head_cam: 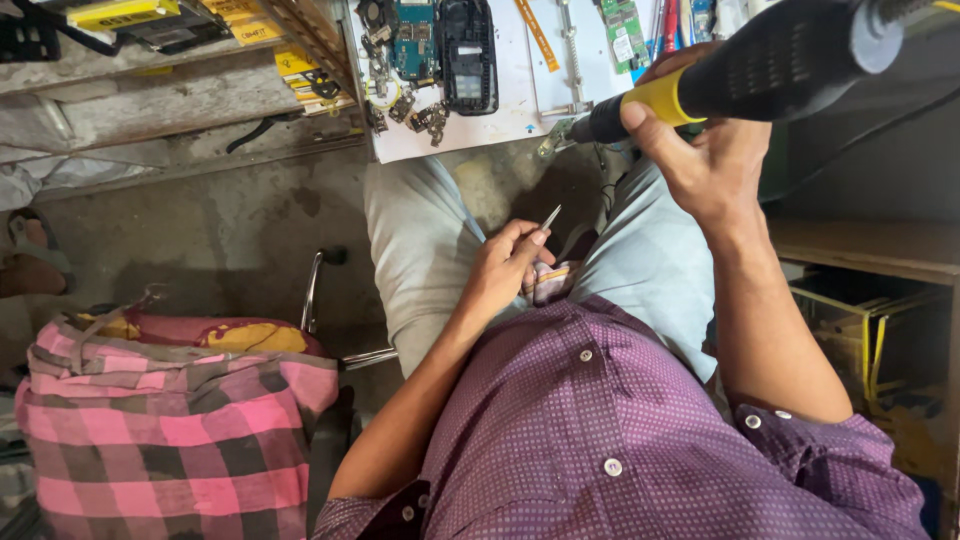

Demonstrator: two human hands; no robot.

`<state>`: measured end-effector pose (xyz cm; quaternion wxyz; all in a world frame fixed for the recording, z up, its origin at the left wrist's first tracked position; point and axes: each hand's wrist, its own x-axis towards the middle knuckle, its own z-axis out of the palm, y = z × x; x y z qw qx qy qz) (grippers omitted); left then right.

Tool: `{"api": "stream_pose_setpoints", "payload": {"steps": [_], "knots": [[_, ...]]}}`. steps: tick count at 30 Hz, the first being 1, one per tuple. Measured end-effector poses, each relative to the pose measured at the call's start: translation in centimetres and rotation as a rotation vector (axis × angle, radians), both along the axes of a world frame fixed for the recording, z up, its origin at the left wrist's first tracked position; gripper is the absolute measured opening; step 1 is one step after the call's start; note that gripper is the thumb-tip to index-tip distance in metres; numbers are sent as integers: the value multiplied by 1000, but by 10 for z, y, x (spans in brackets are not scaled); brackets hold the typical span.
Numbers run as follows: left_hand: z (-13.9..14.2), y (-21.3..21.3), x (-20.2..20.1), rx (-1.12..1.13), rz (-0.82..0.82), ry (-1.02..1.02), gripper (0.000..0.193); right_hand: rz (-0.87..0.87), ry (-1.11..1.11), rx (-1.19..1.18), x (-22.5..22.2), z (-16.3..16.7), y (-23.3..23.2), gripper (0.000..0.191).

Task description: The person sits at a repair bench holding a hot air gun in one hand and tweezers in the other, heating a small circuit board and picking at components on it. They reposition the board on the bench, apply hot air to different spots, and continue working the board over the course of the clip.

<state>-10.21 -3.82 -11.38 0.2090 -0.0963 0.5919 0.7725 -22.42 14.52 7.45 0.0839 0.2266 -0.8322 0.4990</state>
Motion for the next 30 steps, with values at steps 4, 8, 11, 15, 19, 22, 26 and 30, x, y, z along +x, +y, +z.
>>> {"api": "stream_pose_setpoints", "payload": {"steps": [4, 8, 11, 15, 19, 22, 26, 30], "knots": [[-4, 2, -2, -3, 12, 32, 25, -40, -32, -8, 4, -9, 8, 27], [1, 1, 0, -80, 98, 107, 28, -64, -42, -225, 19, -14, 17, 38], [14, -10, -3, -8, 116, 120, 36, -99, 15, -322, 44, -18, 25, 46], [47, -8, -10, 48, 24, 101, 31, -169, 267, 15, 75, -27, 40, 50], [85, 17, -19, 19, -62, 309, 36, -231, 336, 140, 108, -48, 44, 47], [114, 51, -28, 94, -75, 418, 43, -251, 410, 173, 114, -59, 53, 39], [149, 84, -27, 89, -181, 343, 50, -324, 469, 173, 119, -55, 73, 36], [173, 99, -36, 70, -178, 454, 53, -432, 502, 85, 122, -56, 82, 37]]}}
